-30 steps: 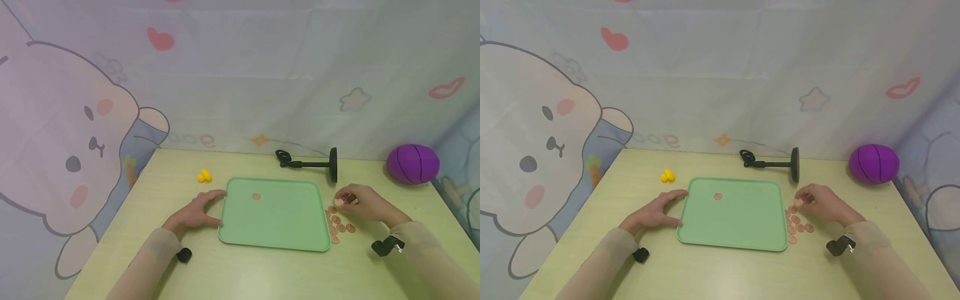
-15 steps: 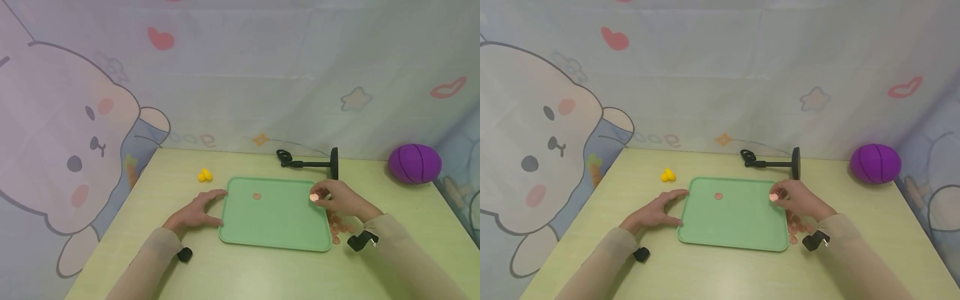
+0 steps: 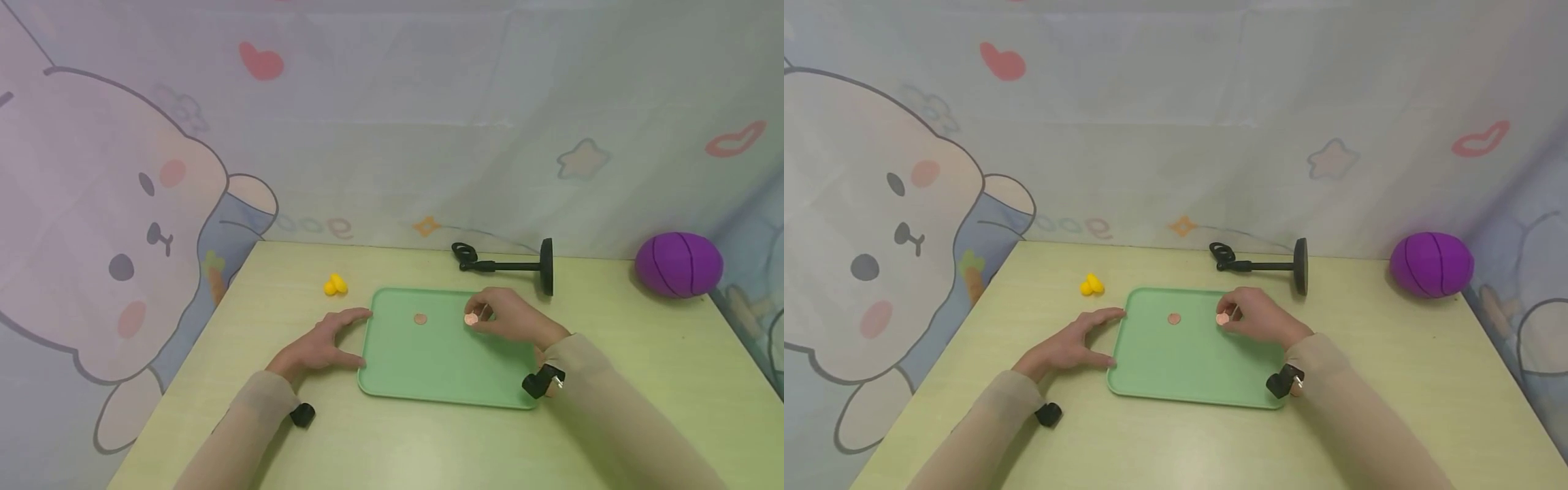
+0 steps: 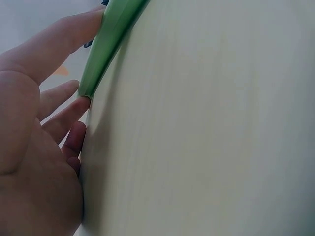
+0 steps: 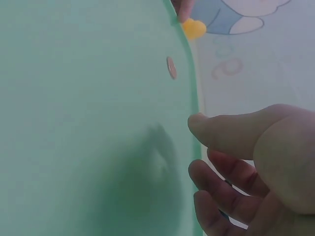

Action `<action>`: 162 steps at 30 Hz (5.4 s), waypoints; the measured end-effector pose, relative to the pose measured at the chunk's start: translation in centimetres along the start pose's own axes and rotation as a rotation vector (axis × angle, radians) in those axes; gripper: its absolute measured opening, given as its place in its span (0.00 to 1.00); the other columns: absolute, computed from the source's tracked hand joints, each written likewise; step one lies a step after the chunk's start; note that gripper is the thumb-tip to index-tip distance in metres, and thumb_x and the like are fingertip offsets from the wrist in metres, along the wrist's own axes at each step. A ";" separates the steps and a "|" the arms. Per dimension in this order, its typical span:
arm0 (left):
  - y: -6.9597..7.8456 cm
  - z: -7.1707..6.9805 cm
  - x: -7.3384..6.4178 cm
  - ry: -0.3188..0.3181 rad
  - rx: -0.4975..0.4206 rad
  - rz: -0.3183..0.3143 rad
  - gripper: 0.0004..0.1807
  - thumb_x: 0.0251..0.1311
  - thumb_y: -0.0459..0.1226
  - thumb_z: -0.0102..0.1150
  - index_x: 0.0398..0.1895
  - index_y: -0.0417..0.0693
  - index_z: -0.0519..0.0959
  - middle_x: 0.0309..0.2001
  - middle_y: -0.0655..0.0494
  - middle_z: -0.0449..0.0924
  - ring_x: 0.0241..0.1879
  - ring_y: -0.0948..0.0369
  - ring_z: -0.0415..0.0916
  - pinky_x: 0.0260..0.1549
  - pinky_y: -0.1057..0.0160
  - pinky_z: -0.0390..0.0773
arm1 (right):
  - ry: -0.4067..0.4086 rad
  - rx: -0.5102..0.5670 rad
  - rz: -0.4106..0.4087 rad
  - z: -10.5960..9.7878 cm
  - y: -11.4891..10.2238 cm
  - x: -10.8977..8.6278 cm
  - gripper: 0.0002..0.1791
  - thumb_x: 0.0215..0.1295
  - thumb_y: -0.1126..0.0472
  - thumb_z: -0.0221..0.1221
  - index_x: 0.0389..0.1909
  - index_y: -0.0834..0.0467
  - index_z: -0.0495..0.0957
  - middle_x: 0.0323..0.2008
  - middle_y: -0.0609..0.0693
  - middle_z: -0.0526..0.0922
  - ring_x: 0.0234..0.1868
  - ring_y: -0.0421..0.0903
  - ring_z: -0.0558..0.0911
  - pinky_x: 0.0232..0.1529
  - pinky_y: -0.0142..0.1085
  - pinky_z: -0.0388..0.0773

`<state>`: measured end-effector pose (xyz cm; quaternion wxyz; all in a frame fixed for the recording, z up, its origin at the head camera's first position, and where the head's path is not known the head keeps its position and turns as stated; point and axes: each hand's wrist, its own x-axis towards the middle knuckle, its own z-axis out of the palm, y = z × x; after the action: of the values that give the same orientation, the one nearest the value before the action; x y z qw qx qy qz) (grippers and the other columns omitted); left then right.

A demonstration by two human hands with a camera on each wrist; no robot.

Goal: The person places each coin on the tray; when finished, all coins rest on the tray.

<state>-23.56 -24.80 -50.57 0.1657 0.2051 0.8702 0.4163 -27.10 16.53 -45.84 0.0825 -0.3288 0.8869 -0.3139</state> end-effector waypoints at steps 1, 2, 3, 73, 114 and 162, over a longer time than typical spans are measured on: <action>0.0 0.0 0.0 0.000 0.000 0.000 0.50 0.52 0.46 0.82 0.79 0.62 0.66 0.81 0.56 0.59 0.76 0.46 0.52 0.74 0.31 0.51 | -0.001 0.001 -0.004 0.2 -0.1 0.3 0.05 0.71 0.63 0.67 0.45 0.58 0.86 0.42 0.48 0.87 0.40 0.45 0.86 0.48 0.45 0.83; 0.1 0.0 0.0 0.000 0.000 -0.001 0.50 0.52 0.46 0.82 0.79 0.62 0.66 0.80 0.56 0.59 0.75 0.46 0.53 0.74 0.31 0.51 | -0.003 -0.001 -0.009 0.3 -0.3 0.5 0.05 0.71 0.64 0.67 0.44 0.58 0.87 0.41 0.48 0.87 0.40 0.45 0.86 0.47 0.45 0.84; 0.1 0.0 0.0 0.000 0.002 -0.002 0.50 0.52 0.46 0.82 0.79 0.62 0.66 0.80 0.56 0.59 0.75 0.46 0.53 0.74 0.32 0.51 | -0.005 -0.005 -0.009 0.5 -0.4 0.7 0.04 0.70 0.64 0.68 0.43 0.58 0.87 0.41 0.48 0.87 0.40 0.45 0.86 0.47 0.44 0.83; 0.3 0.0 -0.2 -0.001 0.005 0.003 0.50 0.53 0.45 0.82 0.79 0.60 0.66 0.81 0.55 0.59 0.77 0.46 0.51 0.76 0.33 0.49 | 0.003 -0.029 0.065 2.6 0.0 1.9 0.19 0.65 0.58 0.72 0.54 0.60 0.82 0.45 0.53 0.87 0.47 0.49 0.85 0.52 0.47 0.82; 0.3 0.1 -0.5 0.006 -0.009 0.005 0.50 0.53 0.44 0.82 0.79 0.59 0.67 0.80 0.55 0.60 0.77 0.46 0.51 0.76 0.33 0.49 | -0.073 0.084 0.097 -4.2 8.2 -9.4 0.07 0.73 0.64 0.65 0.48 0.55 0.85 0.42 0.44 0.87 0.44 0.40 0.83 0.49 0.34 0.81; 0.6 0.1 -0.7 0.005 0.003 0.001 0.50 0.53 0.44 0.82 0.79 0.59 0.67 0.80 0.54 0.60 0.77 0.45 0.52 0.76 0.33 0.50 | -0.141 -0.079 0.208 -3.7 6.3 -7.5 0.22 0.48 0.84 0.50 0.33 0.54 0.76 0.27 0.45 0.73 0.31 0.43 0.70 0.35 0.37 0.68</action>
<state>-22.78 -24.77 -50.07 0.1631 0.2045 0.8711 0.4157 -25.95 26.85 -47.20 0.1636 -0.2594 0.9198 -0.2446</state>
